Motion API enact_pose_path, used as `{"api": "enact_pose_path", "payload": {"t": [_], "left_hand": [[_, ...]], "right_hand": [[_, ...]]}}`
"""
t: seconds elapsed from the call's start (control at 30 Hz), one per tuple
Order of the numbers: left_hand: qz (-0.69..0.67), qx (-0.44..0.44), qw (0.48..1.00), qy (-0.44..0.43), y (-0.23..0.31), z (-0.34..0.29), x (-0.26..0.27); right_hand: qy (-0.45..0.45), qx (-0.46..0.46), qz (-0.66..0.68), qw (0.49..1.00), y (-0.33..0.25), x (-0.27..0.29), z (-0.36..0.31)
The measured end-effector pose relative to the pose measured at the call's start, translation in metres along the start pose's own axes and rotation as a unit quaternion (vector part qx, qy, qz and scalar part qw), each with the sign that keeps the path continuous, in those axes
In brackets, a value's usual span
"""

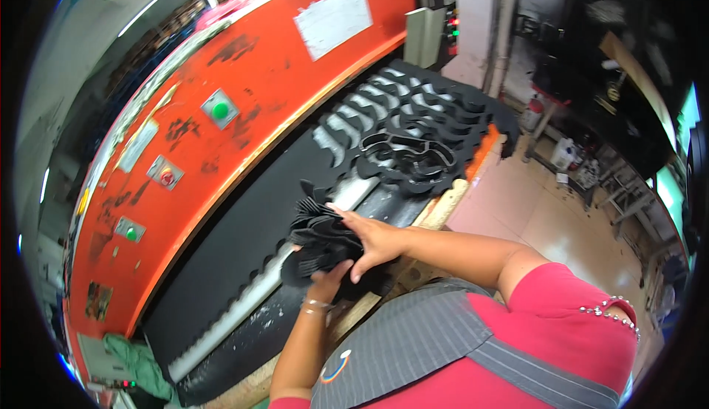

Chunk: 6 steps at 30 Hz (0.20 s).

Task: Operating a large red die-cutting machine to stamp out shoe components from a black material sheet.

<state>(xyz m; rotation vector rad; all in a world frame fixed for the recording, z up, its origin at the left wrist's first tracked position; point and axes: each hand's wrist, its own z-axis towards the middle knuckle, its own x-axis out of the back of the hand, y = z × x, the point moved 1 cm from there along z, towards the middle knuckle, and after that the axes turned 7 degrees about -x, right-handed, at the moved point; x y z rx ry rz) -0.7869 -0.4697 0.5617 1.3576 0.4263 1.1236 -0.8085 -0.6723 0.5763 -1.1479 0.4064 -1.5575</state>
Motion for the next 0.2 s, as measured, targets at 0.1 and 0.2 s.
{"api": "enact_pose_path", "payload": {"t": [0.1,0.2], "left_hand": [[-0.076,-0.023,0.996,0.045,0.005,0.015,-0.015],[-0.036,-0.057,0.995,0.074,0.013,0.031,-0.027]], "right_hand": [[0.033,-0.013,0.024,0.999,0.010,-0.001,0.002],[0.034,-0.053,0.094,0.994,0.031,0.000,0.002]]}}
